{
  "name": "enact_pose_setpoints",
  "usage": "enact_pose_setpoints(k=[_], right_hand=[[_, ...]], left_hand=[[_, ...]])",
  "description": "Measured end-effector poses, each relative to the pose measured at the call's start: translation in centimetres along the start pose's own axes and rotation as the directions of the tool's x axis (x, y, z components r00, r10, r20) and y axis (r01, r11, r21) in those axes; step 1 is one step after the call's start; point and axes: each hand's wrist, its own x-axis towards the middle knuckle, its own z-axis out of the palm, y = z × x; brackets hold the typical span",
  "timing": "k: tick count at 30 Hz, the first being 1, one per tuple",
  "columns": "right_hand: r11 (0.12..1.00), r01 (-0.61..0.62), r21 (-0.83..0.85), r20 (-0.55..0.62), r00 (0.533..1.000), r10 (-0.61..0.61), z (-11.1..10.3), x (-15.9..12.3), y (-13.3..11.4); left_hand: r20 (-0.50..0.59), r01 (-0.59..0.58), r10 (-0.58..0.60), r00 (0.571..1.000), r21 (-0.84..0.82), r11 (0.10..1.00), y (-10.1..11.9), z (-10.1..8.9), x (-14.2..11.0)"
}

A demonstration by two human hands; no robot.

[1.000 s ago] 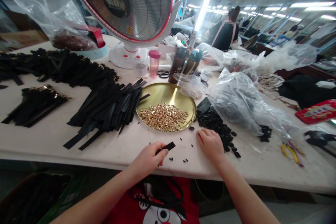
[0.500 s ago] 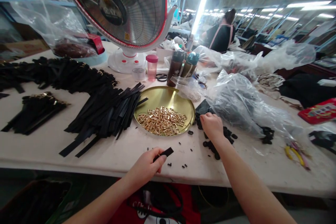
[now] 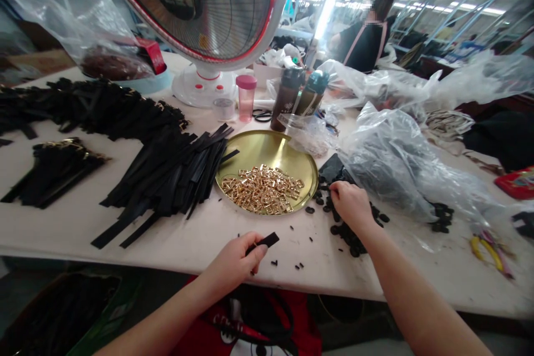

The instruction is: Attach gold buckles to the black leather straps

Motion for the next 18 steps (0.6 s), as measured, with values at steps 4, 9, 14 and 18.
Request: enact_pose_setpoints(k=[4, 9, 14, 18], right_hand=[[0.999, -0.026, -0.033, 0.038, 0.999, 0.028, 0.0, 1.1, -0.1], [0.998, 0.043, -0.054, 0.077, 0.996, -0.039, 0.2, 1.9, -1.2], [0.999, 0.004, -0.046, 0.005, 1.0, -0.003, -0.9, 0.7, -1.4], [0.99, -0.021, 0.141, 0.015, 1.0, 0.019, -1.7, -1.5, -1.6]], left_hand=[[-0.023, -0.008, 0.008, 1.0, -0.006, 1.0, -0.1, 0.0, -0.5], [-0.023, -0.033, 0.033, 0.999, 0.007, 0.999, 0.4, 0.1, -1.3], [-0.039, -0.052, 0.053, 0.998, 0.03, 0.998, 0.5, 0.0, -2.0], [-0.018, -0.065, 0.066, 0.998, 0.033, 0.997, 0.6, 0.5, -2.3]])
